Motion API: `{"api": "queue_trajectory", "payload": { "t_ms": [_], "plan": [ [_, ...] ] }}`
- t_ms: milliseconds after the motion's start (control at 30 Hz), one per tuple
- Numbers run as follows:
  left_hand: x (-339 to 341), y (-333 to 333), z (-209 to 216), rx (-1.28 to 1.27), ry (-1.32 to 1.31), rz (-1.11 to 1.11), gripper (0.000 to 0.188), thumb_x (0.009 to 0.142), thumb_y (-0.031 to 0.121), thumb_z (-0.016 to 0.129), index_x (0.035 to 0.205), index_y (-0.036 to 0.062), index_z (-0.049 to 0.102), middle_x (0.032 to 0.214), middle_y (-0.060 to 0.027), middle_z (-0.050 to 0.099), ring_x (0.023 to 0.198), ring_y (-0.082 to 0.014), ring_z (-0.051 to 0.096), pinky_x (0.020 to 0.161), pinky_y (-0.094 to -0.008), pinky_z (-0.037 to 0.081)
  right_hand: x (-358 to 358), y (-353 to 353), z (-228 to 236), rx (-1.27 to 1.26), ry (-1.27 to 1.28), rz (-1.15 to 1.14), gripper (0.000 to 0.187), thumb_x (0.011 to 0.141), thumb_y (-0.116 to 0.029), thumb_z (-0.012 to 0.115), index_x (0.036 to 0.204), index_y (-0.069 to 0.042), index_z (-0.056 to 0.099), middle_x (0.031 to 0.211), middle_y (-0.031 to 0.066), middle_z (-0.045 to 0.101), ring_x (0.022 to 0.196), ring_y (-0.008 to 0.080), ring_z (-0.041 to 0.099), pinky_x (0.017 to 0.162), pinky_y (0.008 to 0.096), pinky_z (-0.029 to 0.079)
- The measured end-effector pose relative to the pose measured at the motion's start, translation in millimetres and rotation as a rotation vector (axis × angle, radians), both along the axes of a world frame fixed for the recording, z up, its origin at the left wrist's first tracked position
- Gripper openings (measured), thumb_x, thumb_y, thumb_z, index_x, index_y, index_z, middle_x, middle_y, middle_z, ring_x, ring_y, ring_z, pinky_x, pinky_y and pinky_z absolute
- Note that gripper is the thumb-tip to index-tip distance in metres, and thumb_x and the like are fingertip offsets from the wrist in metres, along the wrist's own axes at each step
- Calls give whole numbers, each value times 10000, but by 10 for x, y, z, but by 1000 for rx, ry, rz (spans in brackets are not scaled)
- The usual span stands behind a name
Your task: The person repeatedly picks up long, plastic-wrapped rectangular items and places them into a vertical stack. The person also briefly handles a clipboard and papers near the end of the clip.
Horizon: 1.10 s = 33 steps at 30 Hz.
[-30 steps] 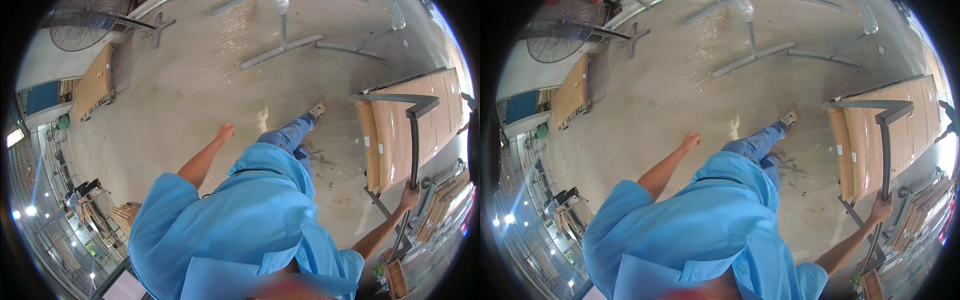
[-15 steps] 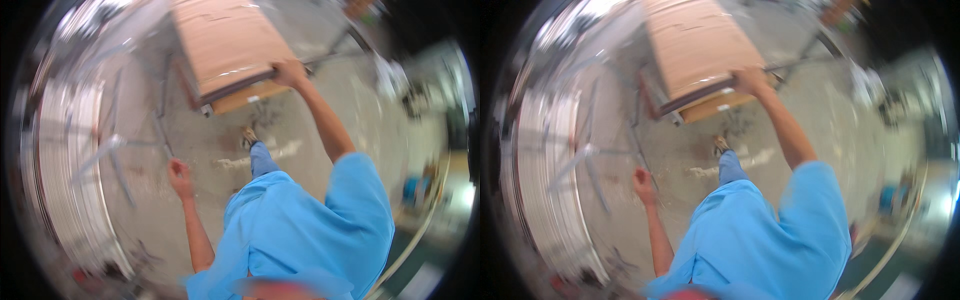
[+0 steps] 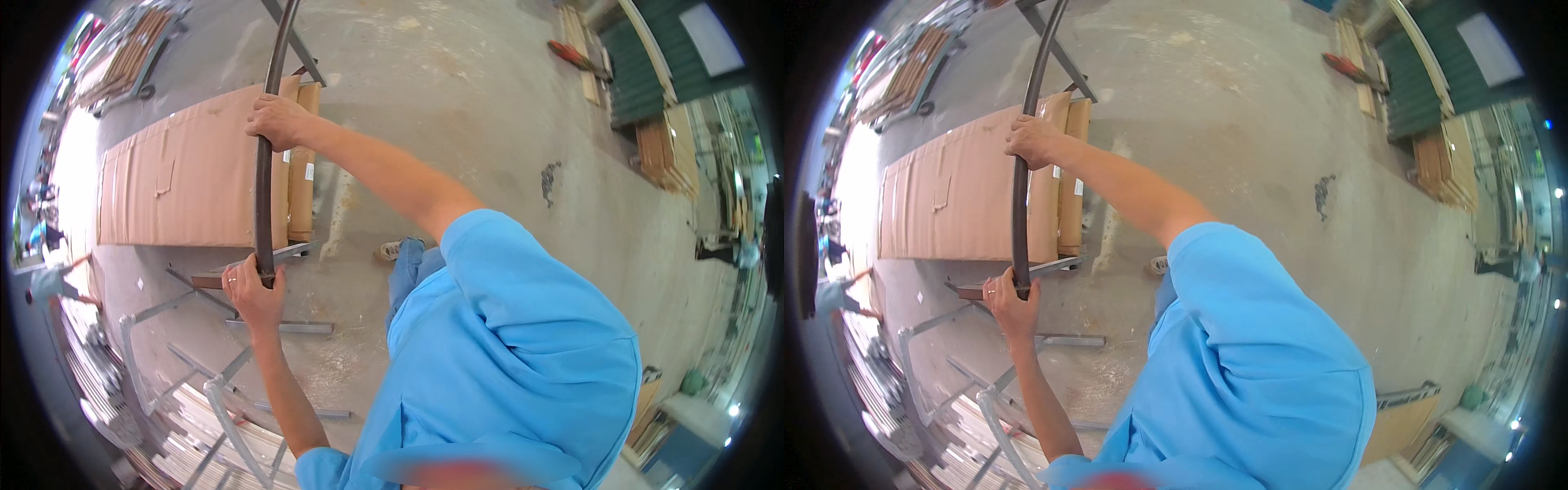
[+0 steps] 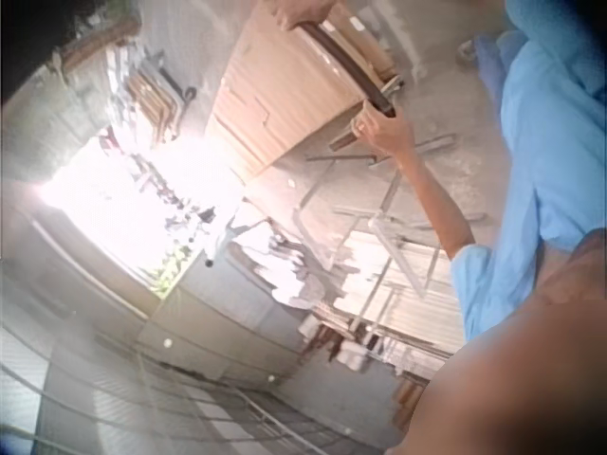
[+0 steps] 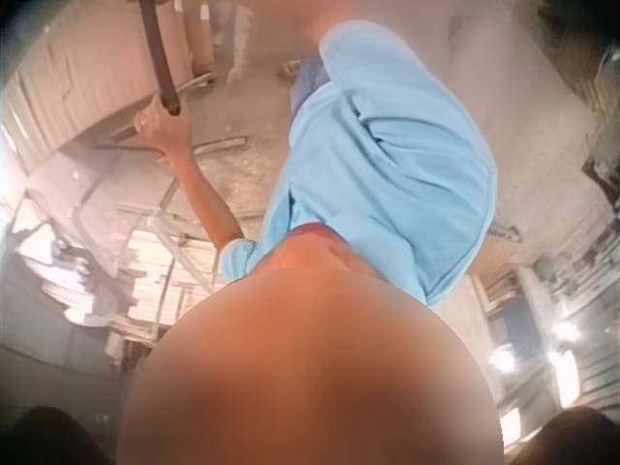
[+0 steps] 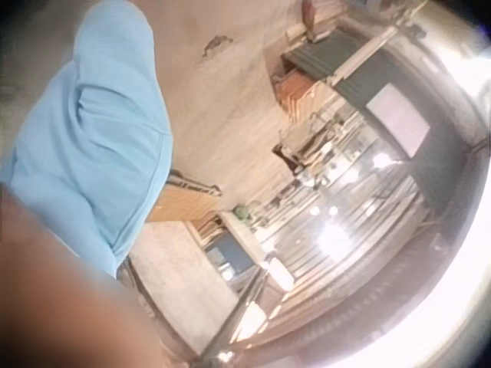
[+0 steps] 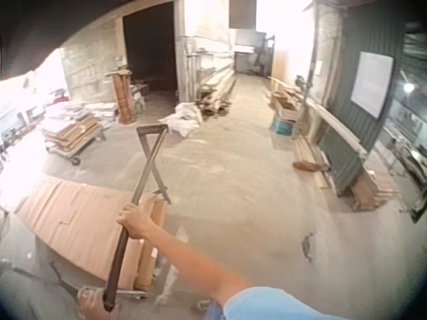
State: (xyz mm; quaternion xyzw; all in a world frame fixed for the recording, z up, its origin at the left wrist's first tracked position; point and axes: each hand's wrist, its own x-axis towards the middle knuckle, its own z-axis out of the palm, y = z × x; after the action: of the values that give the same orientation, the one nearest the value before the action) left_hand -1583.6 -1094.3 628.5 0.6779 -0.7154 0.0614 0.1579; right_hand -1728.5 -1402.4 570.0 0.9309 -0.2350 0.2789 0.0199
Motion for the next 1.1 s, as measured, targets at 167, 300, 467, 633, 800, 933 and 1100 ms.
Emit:
{"api": "queue_trajectory", "payload": {
  "t_ms": [167, 300, 467, 633, 800, 933, 1100],
  "plan": [
    [-797, 247, -184, -84, 110, -99, 498, 694, 270, 814, 1099, 36, 644, 849, -83, 644, 877, -265, 612, 955, -439, 391, -762, 63, -384, 145, -351, -50, 134, 678, -64, 656, 802, -116, 651, 865, 94, 636, 904, 319, 596, 813, 449, 500],
    [-1399, 581, -166, -92, 223, -130, 649, 656, 411, 819, 1151, 41, 620, 879, -107, 663, 954, -283, 617, 964, -432, 359, -1606, 598, -351, 15, -307, -128, 205, 774, -32, 594, 957, -71, 677, 1115, 115, 669, 1171, 331, 577, 1005, 415, 442],
    [-2199, 1113, -77, 114, 208, -318, 722, 694, 466, 792, 1207, -3, 598, 1036, -128, 663, 1020, -274, 607, 972, -422, 358, -2689, 2386, -122, 782, -745, -543, 578, 842, -61, 600, 1399, -85, 448, 1471, 161, 419, 1315, 335, 462, 1093, 437, 381],
    [-2428, 1627, 179, 57, 589, -578, 585, 756, 329, 770, 1220, 17, 598, 1054, -143, 651, 1042, -313, 600, 970, -443, 411, -3219, 4360, 312, 1365, -975, -719, 604, 959, -425, 584, 1378, -8, 458, 1235, 119, 606, 1105, 213, 587, 924, 359, 462],
    [-1683, 2283, -143, -42, 679, -577, 399, 801, 159, 720, 1166, 31, 624, 1050, -136, 649, 991, -331, 615, 889, -427, 485, -3342, 5219, 443, 1175, -736, -1080, 489, 991, -433, 530, 1232, -12, 588, 1071, 107, 647, 935, 179, 600, 827, 333, 468],
    [-677, 2946, -1108, 320, 809, -96, 350, 820, 190, 711, 1129, 44, 634, 1052, -153, 657, 952, -317, 633, 831, -409, 502, -3780, 5518, 430, 866, -86, -1590, 663, 962, -581, 460, 1226, 14, 586, 1149, 244, 642, 1119, 397, 593, 948, 458, 449],
    [454, 4153, -2218, 1028, 609, 441, 392, 860, 325, 654, 1086, 5, 672, 1002, -165, 704, 924, -298, 671, 809, -398, 511, -4553, 5713, 237, 903, 154, -1889, 860, 899, -708, 442, 1193, 82, 612, 1188, 292, 627, 1131, 426, 599, 947, 491, 459]
  ]
}}
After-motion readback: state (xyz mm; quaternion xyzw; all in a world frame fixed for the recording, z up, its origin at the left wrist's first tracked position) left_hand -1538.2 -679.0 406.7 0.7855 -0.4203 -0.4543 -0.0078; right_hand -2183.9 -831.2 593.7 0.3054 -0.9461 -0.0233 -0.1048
